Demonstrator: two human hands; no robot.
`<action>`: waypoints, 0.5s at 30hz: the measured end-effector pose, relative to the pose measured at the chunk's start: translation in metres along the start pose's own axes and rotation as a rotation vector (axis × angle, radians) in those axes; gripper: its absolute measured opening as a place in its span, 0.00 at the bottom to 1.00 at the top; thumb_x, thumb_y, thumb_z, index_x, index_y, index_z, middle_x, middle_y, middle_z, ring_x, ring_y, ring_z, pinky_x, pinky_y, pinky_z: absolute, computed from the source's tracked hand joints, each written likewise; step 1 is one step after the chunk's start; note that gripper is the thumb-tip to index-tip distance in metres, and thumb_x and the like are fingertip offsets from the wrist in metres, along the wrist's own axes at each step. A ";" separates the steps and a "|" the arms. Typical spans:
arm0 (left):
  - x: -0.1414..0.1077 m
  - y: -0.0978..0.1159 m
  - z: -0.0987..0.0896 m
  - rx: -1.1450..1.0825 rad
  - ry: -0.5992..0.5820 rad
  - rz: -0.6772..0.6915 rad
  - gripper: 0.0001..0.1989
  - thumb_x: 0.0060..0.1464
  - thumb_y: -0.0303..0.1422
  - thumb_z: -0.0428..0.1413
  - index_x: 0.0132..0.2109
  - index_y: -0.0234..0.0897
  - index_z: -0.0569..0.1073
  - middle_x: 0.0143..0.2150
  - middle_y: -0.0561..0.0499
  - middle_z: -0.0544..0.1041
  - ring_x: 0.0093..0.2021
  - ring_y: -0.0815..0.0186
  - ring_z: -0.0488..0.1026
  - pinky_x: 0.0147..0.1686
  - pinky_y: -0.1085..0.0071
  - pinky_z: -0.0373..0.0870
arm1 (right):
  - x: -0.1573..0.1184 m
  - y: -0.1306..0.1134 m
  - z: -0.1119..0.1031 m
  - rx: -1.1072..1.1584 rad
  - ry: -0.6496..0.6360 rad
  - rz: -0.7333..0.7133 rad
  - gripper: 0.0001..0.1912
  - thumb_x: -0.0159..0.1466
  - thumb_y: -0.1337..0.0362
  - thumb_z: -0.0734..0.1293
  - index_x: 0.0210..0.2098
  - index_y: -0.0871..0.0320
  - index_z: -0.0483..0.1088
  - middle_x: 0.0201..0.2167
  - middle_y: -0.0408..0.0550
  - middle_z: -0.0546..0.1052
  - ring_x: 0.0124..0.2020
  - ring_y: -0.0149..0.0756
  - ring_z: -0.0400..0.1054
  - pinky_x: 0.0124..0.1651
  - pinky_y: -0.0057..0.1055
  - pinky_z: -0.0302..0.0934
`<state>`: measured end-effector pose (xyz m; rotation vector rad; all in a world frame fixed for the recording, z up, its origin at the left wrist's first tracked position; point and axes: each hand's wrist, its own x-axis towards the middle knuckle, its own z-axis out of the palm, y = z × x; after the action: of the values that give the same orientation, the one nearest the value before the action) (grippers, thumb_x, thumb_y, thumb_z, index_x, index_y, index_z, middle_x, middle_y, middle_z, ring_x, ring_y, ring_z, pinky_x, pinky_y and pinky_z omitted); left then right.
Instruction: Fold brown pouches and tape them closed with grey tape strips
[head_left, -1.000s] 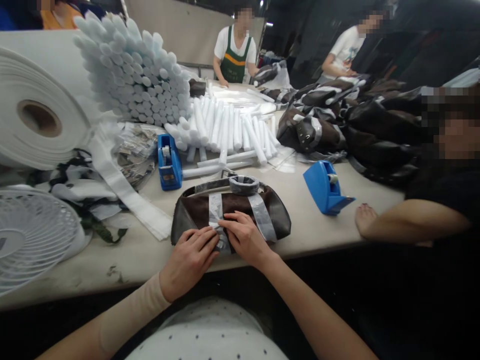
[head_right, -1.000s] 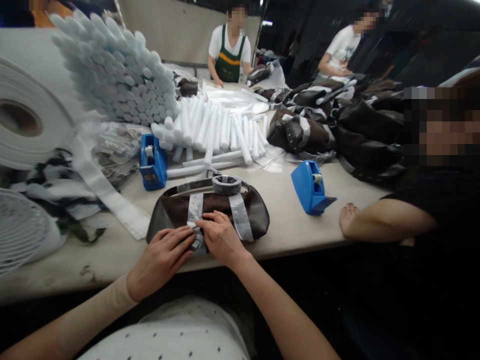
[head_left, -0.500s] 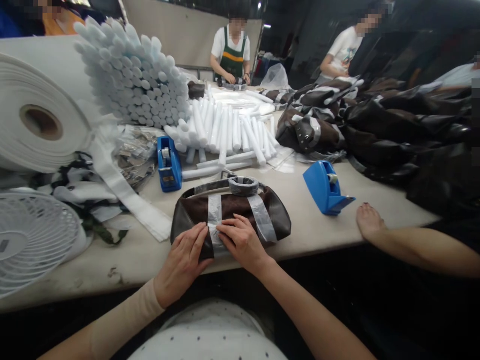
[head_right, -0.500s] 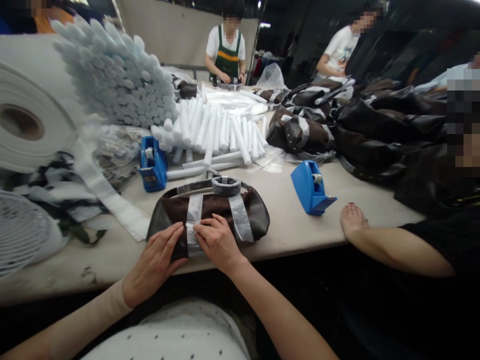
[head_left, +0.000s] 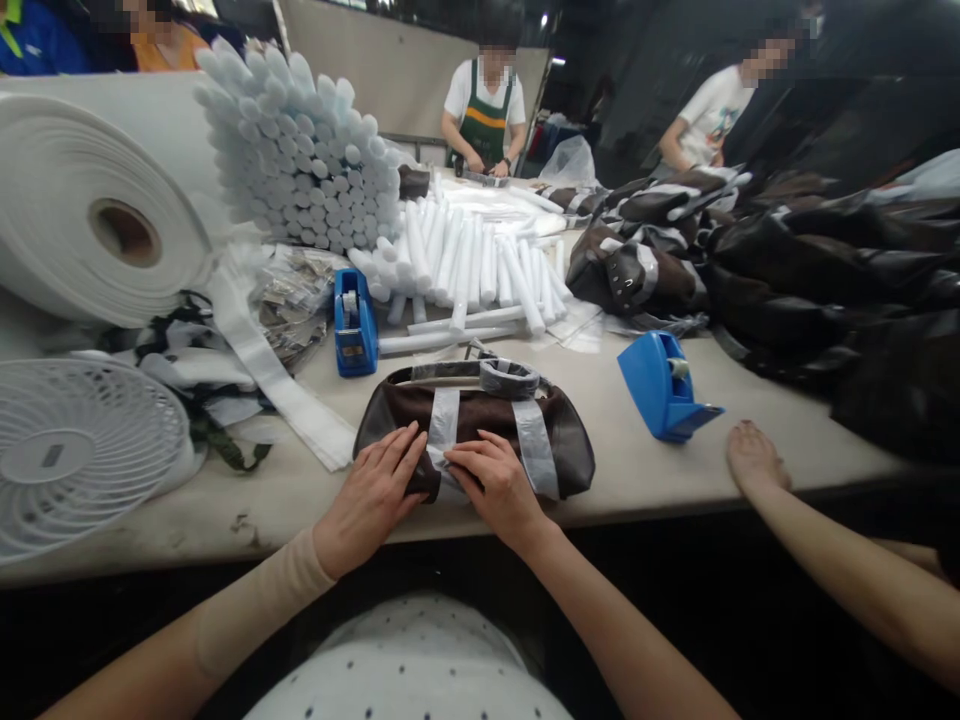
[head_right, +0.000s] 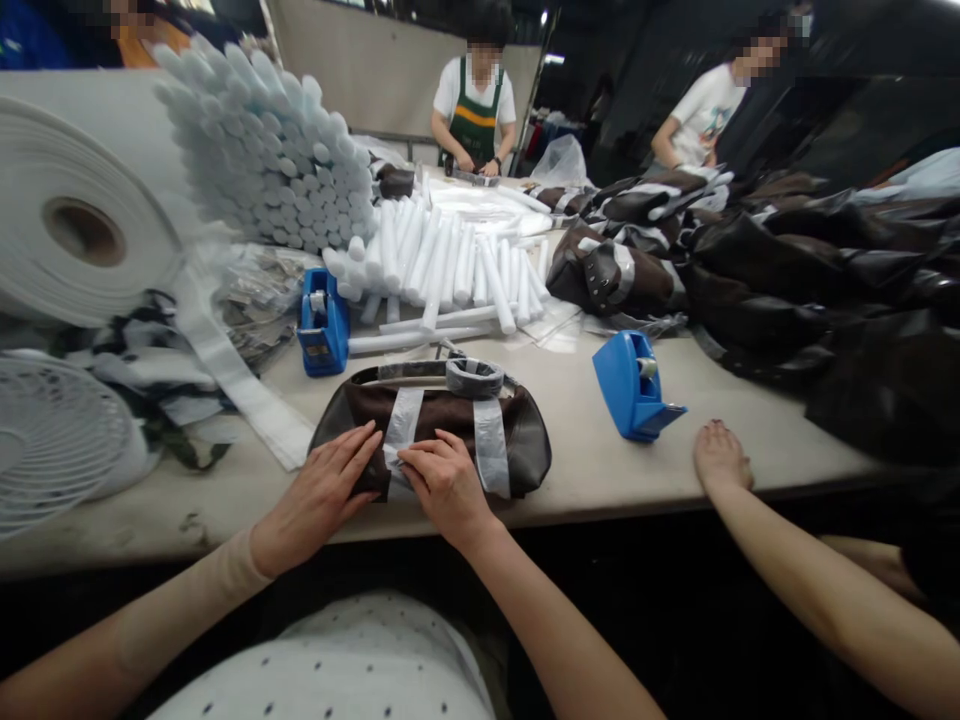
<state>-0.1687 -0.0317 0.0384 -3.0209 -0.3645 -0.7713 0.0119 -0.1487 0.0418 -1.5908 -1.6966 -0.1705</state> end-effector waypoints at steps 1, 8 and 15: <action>0.000 0.002 -0.004 -0.029 0.024 0.029 0.30 0.61 0.30 0.53 0.67 0.32 0.55 0.66 0.36 0.62 0.65 0.51 0.59 0.59 0.54 0.62 | -0.001 -0.001 0.001 -0.008 0.010 0.001 0.08 0.67 0.69 0.64 0.45 0.58 0.74 0.38 0.48 0.80 0.43 0.34 0.73 0.60 0.44 0.59; -0.002 0.019 -0.008 -0.095 0.012 0.161 0.22 0.62 0.32 0.52 0.61 0.32 0.65 0.59 0.40 0.72 0.59 0.54 0.66 0.57 0.56 0.62 | 0.003 -0.009 -0.005 0.008 -0.018 0.102 0.11 0.68 0.69 0.62 0.49 0.60 0.70 0.42 0.52 0.79 0.45 0.39 0.71 0.53 0.42 0.63; 0.005 0.009 -0.006 -0.079 0.017 0.141 0.17 0.63 0.33 0.51 0.57 0.35 0.71 0.57 0.42 0.74 0.57 0.57 0.69 0.53 0.59 0.64 | 0.025 -0.006 -0.003 -0.210 -0.238 0.173 0.10 0.66 0.65 0.66 0.46 0.58 0.73 0.40 0.53 0.77 0.43 0.42 0.68 0.46 0.40 0.63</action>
<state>-0.1655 -0.0397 0.0465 -3.0687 -0.1209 -0.8182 0.0109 -0.1321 0.0618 -1.9713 -1.7534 -0.0758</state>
